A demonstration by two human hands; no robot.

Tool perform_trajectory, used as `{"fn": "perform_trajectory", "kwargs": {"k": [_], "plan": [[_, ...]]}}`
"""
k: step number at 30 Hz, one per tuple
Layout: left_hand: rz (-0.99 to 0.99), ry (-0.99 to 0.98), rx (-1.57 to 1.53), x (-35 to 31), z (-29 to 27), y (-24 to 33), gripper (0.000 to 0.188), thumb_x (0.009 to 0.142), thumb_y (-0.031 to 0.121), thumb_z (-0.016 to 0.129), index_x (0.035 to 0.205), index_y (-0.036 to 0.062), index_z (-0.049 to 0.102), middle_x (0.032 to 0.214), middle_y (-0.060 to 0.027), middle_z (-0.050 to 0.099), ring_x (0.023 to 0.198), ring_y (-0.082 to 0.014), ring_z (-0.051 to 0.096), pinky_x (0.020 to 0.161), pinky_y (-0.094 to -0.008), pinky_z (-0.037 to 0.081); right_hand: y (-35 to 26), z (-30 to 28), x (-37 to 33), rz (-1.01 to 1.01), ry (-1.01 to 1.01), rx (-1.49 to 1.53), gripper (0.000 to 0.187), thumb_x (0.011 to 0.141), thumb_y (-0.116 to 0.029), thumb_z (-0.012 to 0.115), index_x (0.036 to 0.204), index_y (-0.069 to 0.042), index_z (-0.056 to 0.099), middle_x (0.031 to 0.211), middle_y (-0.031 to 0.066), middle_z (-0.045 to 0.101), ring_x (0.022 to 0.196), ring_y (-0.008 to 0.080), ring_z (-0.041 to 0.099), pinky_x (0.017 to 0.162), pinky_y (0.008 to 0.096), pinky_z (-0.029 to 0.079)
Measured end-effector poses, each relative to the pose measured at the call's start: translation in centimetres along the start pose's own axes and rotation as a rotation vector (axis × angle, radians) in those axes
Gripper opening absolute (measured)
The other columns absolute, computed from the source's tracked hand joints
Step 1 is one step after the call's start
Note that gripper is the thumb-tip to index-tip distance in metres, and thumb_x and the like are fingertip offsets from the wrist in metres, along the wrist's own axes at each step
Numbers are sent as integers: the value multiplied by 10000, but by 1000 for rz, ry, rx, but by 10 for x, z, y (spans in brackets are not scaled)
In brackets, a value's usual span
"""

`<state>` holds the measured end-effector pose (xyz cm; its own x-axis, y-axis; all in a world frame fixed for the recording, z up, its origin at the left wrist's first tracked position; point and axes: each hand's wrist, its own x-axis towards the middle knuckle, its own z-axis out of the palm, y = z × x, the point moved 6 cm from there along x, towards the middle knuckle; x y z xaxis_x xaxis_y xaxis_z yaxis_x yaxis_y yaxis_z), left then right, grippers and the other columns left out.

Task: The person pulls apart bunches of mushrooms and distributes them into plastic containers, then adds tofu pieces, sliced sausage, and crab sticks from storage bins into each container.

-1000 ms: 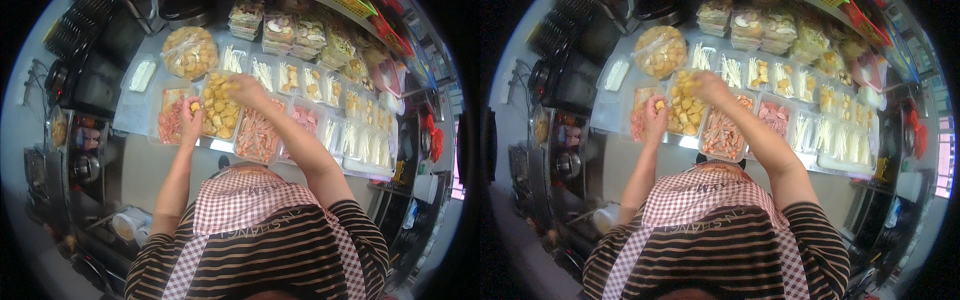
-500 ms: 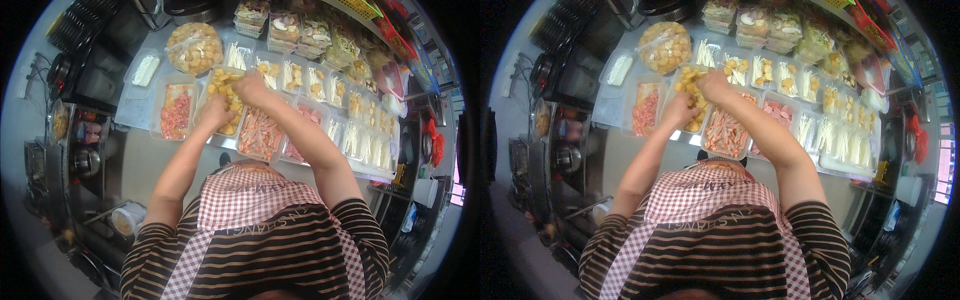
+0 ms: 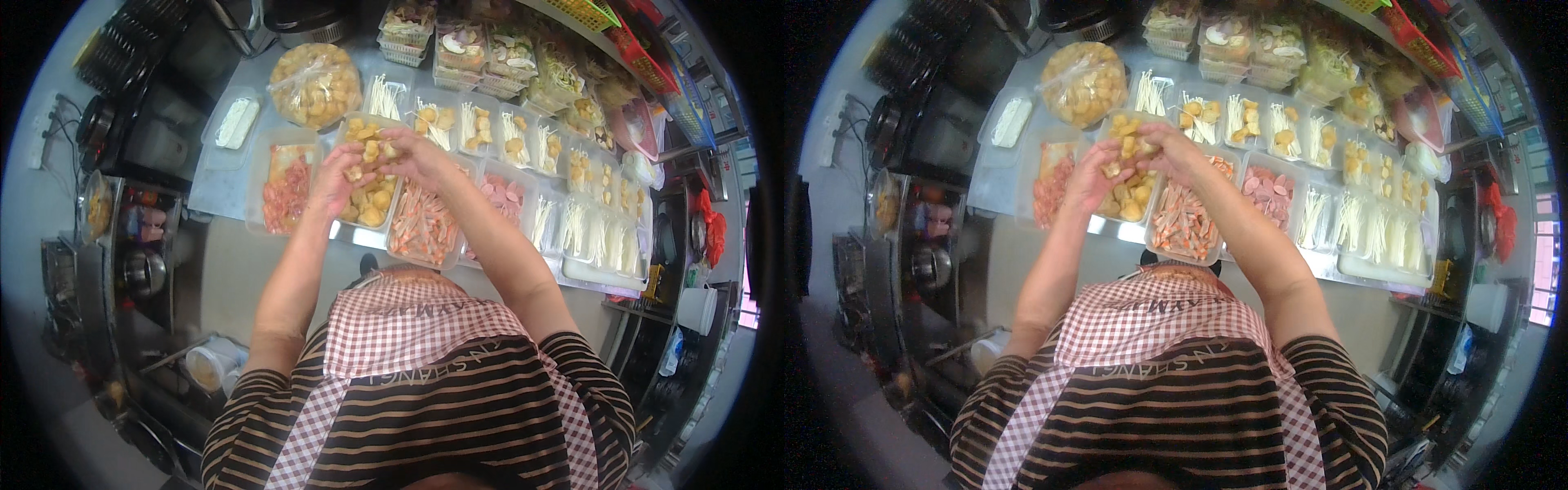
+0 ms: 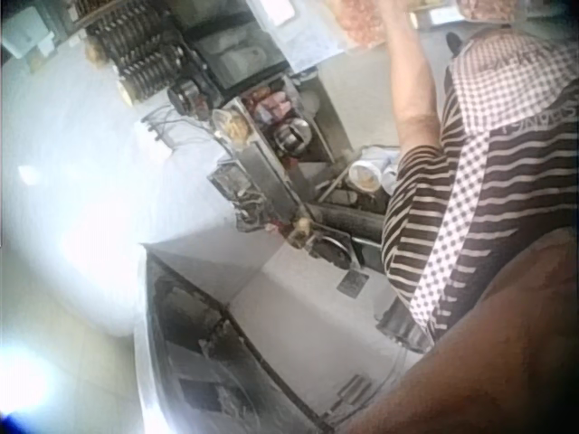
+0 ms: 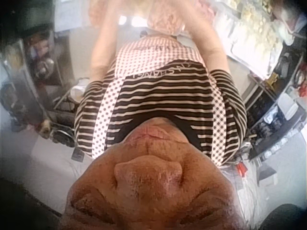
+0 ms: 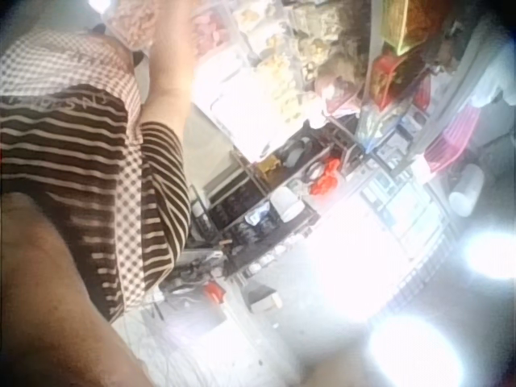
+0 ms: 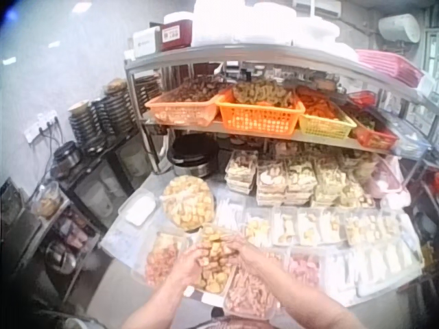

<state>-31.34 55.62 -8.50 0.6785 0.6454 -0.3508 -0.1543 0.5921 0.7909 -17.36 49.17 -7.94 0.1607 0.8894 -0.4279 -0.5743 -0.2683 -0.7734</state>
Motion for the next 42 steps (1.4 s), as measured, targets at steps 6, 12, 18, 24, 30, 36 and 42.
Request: {"fn": "perform_trajectory", "kwargs": {"k": [6,12,18,24,30,36,42], "plan": [[-109,-40,-224,17,6,-5,494,942,433,406,1218,31,483,1272,-102,470,1119,-234,481,898,-421,444,-4,24,-5,-14,1,-52,338,952,-276,476,1177,-30,527,1301,107,424,1237,199,387,985,424,395],[4,-138,-76,72,58,65,748,921,566,381,1391,-2,250,1398,-183,357,1281,-310,371,1019,-517,340,-83,4,38,-131,33,22,540,976,-371,422,1328,37,382,1387,148,355,1279,285,363,981,464,408],[18,86,242,80,47,82,835,896,576,444,1441,13,155,1369,-191,388,1267,-335,390,1013,-504,350,-99,-67,59,-144,401,-426,538,939,-398,483,1311,-14,429,1350,158,432,1217,266,450,843,379,493],[489,170,814,-24,-16,36,216,897,167,566,1034,3,597,889,-44,636,821,-137,588,745,-295,467,-75,-44,7,-392,293,-806,250,846,-150,559,1052,-22,619,966,98,670,864,210,635,751,352,490],[827,200,1278,-58,-9,0,119,791,47,557,904,58,594,797,-136,597,734,-330,589,634,-408,457,-44,-17,12,-542,289,-1142,222,841,-137,577,1038,-45,625,886,144,659,828,235,635,774,329,483],[842,209,1259,-49,-11,-1,141,786,59,563,926,66,578,817,-125,595,734,-323,593,638,-408,462,-53,-92,57,-672,662,-1168,221,757,-74,529,957,-61,622,913,161,645,873,336,609,775,399,478],[827,206,1266,-51,-14,-1,141,778,67,568,919,70,575,802,-121,587,731,-325,591,626,-418,464,-53,-94,72,-269,521,-1473,222,784,-189,556,967,-70,601,1032,148,631,930,341,594,784,419,473]]}}
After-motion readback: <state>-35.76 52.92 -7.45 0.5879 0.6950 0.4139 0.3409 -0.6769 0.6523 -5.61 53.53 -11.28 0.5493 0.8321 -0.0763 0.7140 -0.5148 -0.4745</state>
